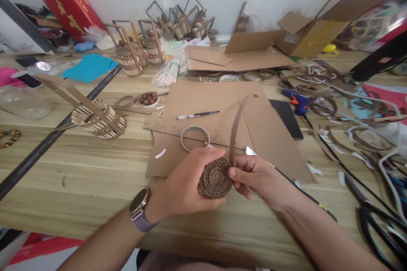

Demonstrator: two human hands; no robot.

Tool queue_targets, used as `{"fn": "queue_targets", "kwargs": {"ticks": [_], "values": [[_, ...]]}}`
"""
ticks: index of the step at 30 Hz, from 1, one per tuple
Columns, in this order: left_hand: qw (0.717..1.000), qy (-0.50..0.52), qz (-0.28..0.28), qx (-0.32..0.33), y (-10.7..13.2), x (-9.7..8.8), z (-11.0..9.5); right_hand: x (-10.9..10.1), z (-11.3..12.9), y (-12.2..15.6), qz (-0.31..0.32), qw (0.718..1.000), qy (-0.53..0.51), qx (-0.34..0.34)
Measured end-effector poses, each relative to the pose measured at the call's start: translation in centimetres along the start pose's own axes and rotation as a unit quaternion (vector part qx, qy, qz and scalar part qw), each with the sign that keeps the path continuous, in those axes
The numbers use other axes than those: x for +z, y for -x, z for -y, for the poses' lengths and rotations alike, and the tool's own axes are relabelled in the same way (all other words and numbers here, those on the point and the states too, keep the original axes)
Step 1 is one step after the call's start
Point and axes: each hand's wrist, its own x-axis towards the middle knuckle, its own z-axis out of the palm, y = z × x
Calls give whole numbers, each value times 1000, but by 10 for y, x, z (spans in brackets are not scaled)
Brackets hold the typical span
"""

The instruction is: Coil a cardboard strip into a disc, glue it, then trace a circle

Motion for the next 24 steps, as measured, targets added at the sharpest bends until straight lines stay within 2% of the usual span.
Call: {"fn": "queue_targets", "kwargs": {"ticks": [4, 8, 15, 21, 24], "values": [[997, -38, -62, 32, 2, 8, 1, 6, 1, 0, -33, 999, -16, -23], [996, -38, -79, 12, 1, 10, -2, 9, 1, 1, -14, 999, -20, -24], [999, -20, -31, -5, 0, 4, -2, 2, 1, 4, 8, 1000, 12, -4], [999, -1, 23, 31, 0, 3, 1, -6, 1, 3, 17, 999, 40, 11], [999, 18, 45, 18, -1, 1, 1, -8, 0, 2, 30, 998, 44, 19]]}}
